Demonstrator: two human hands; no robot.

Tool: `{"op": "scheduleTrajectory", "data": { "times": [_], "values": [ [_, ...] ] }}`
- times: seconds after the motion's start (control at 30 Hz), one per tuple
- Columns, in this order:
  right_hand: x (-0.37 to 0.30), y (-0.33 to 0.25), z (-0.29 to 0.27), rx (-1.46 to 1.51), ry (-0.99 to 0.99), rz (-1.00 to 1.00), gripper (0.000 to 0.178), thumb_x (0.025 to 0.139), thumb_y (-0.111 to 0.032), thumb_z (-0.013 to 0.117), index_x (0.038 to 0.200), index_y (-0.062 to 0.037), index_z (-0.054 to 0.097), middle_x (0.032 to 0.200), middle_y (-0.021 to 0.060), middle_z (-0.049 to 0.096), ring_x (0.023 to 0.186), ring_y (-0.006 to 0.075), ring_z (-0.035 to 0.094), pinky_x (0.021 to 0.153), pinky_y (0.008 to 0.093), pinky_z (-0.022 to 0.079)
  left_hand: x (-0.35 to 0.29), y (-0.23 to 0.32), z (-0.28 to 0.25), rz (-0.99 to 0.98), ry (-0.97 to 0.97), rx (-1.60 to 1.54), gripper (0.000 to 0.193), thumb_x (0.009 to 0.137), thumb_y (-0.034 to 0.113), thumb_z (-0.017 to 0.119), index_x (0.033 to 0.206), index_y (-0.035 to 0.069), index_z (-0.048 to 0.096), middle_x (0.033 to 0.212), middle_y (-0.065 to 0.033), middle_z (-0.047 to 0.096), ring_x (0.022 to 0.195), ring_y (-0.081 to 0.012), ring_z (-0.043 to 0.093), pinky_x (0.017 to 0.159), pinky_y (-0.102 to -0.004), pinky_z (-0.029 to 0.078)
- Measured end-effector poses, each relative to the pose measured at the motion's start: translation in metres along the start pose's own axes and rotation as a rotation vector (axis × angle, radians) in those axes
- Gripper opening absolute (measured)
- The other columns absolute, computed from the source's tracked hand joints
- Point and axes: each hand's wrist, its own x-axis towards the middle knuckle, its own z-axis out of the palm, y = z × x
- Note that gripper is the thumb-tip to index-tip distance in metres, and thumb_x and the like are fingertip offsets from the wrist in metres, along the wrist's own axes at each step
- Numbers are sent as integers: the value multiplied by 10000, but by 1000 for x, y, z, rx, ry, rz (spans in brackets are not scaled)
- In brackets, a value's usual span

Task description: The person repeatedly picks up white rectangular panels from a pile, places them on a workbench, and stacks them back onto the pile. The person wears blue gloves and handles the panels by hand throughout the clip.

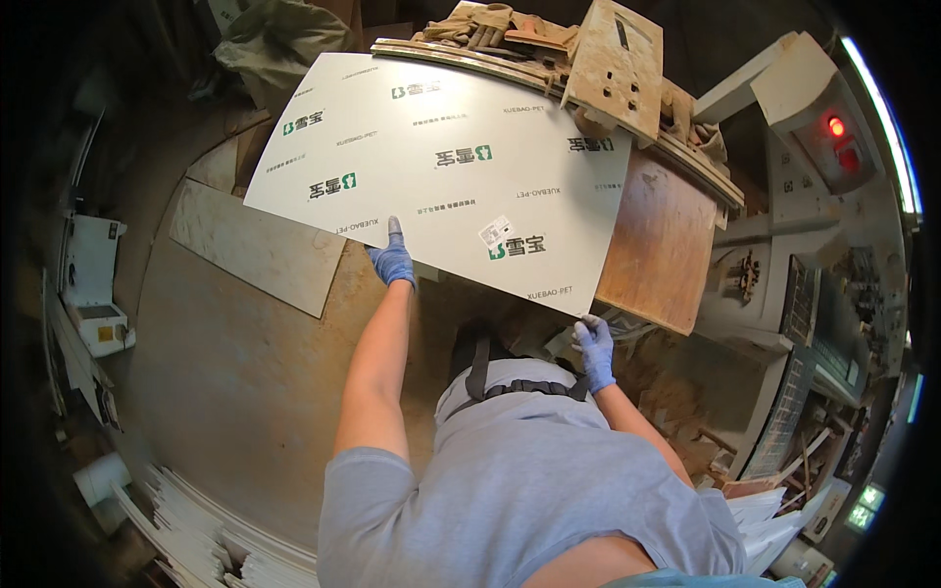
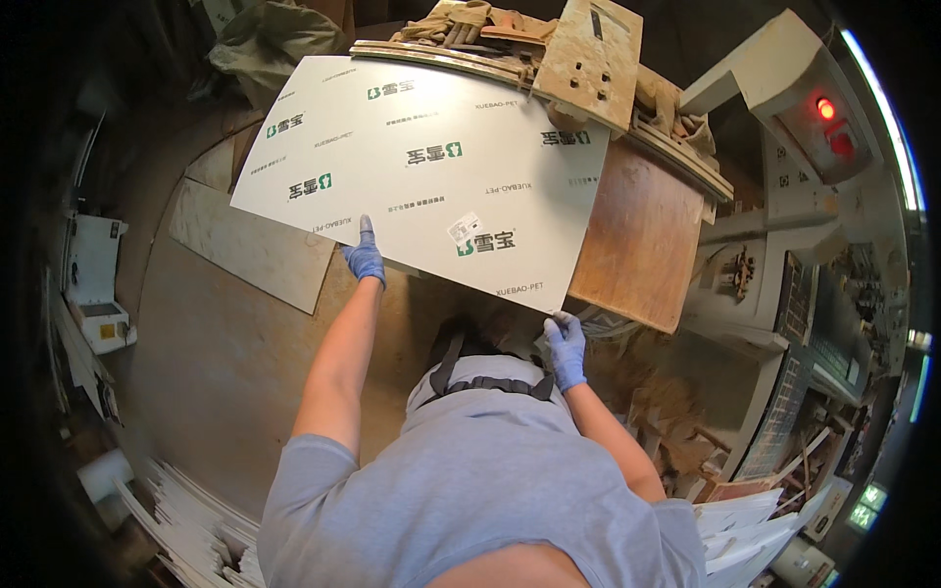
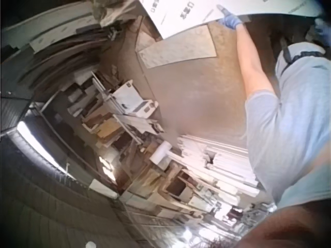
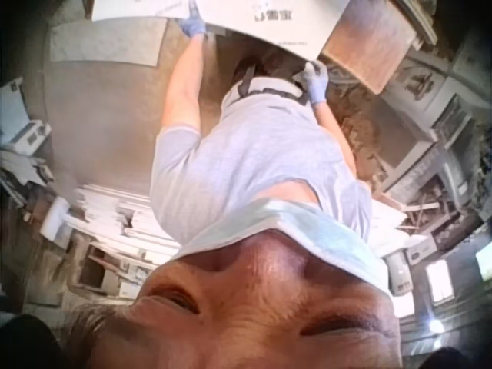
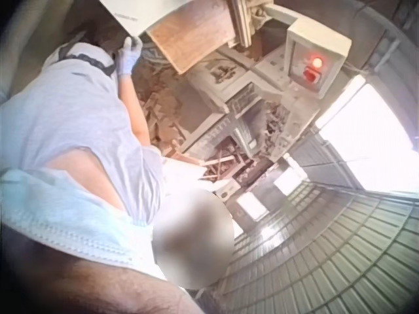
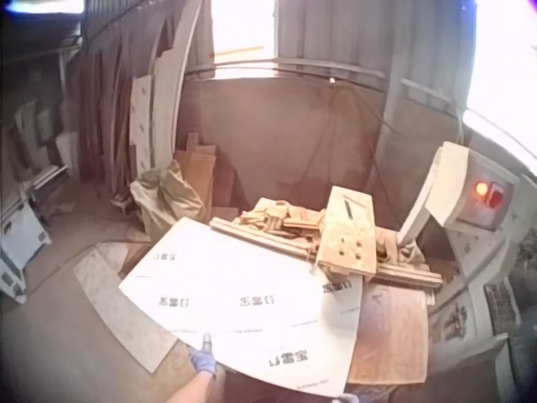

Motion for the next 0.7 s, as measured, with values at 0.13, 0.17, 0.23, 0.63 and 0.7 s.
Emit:
{"op": "scheduleTrajectory", "data": {
  "times": [0.13,0.17,0.23,0.63,0.7],
  "values": [
    [12,-3,19,555,121,441,317,874,-363,655,1051,-115,567,1005,26,574,882,176,566,780,386,501,-9,12,0,-23,-12,-12,590,829,263,734,1258,-56,485,1212,-161,599,1038,-250,594,911,-334,465],
    [10,-8,26,736,179,554,342,869,-404,654,1043,-123,568,1017,26,569,883,191,565,782,415,503,-11,13,-2,-30,-7,-16,591,831,266,732,1260,-57,485,1213,-161,598,1039,-249,593,914,-333,463],
    [-2,-15,53,886,220,710,577,853,-477,643,1295,-167,442,1198,69,527,1040,261,531,844,496,485,-9,12,-3,-28,-22,-25,598,836,277,726,1266,-56,479,1225,-163,589,1040,-249,592,915,-331,462],
    [35,-10,228,1090,221,384,521,804,-449,717,1205,-164,547,1146,59,577,1022,268,545,922,482,427,92,17,-80,-189,-355,316,762,776,379,769,1301,-9,376,1206,-127,550,1005,-226,543,877,-333,460],
    [23,-33,239,1058,360,381,583,821,-457,688,1275,-141,504,1186,74,558,1101,278,502,975,503,398,153,70,-105,-111,-183,546,784,778,407,750,1325,-1,366,1234,-154,540,1065,-241,536,906,-362,456]
  ]
}}
